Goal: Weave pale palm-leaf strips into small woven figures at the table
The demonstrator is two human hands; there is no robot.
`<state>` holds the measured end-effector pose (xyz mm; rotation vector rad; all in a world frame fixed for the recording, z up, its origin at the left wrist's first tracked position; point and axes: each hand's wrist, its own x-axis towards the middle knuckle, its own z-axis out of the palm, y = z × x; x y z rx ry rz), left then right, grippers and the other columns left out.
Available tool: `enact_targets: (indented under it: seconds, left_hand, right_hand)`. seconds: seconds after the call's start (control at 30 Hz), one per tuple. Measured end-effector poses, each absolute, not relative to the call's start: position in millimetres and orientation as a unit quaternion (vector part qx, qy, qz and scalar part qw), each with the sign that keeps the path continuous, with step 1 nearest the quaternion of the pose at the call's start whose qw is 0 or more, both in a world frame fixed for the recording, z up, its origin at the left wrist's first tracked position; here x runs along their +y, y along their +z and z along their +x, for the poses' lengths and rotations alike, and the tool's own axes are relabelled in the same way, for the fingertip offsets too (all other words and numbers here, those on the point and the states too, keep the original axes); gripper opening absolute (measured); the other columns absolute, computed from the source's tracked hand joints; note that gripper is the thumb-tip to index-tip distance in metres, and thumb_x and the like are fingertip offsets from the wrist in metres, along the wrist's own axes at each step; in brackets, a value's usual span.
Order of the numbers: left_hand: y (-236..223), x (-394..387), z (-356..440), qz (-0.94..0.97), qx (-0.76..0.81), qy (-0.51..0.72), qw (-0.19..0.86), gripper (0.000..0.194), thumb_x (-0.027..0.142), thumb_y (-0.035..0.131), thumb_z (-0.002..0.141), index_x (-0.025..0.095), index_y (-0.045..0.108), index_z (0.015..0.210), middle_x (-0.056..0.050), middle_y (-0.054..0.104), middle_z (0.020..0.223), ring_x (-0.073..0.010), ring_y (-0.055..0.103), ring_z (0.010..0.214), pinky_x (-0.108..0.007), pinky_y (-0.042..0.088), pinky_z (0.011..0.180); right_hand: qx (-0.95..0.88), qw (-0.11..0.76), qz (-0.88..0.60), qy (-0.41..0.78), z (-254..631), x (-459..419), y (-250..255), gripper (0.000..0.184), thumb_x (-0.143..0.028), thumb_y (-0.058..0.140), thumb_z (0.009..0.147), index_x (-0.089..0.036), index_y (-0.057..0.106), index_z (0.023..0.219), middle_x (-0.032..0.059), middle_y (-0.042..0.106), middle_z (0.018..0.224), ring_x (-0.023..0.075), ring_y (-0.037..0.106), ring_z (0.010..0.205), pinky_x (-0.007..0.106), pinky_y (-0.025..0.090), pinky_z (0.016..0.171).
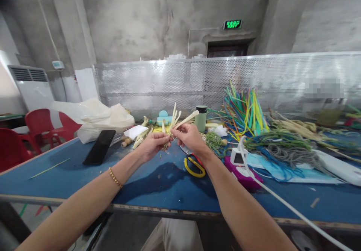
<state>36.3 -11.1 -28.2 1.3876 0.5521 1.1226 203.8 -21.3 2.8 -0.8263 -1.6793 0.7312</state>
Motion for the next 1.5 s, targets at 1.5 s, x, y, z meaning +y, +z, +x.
enact_targets:
  seconds: [1.5]
  left_hand:
    - [-29.9, -4.6, 36.3, 0.611, 0.24, 0.54, 0.527, 0.026, 0.034, 0.077, 0.064, 0.01, 0.068, 0.069, -0.002, 0.058, 0.059, -0.0081, 0.045, 0.052, -0.024, 0.034, 0.053]
  right_hand:
    - [-0.749, 0.571, -0.317, 0.109, 195.2, -14.3, -14.1, 0.012, -0.03, 0.063, 0.079, -0.018, 0.061, 0.082, 0.002, 0.063, 0.07, 0.0151, 0.059, 0.061, 0.027, 0.046, 0.058]
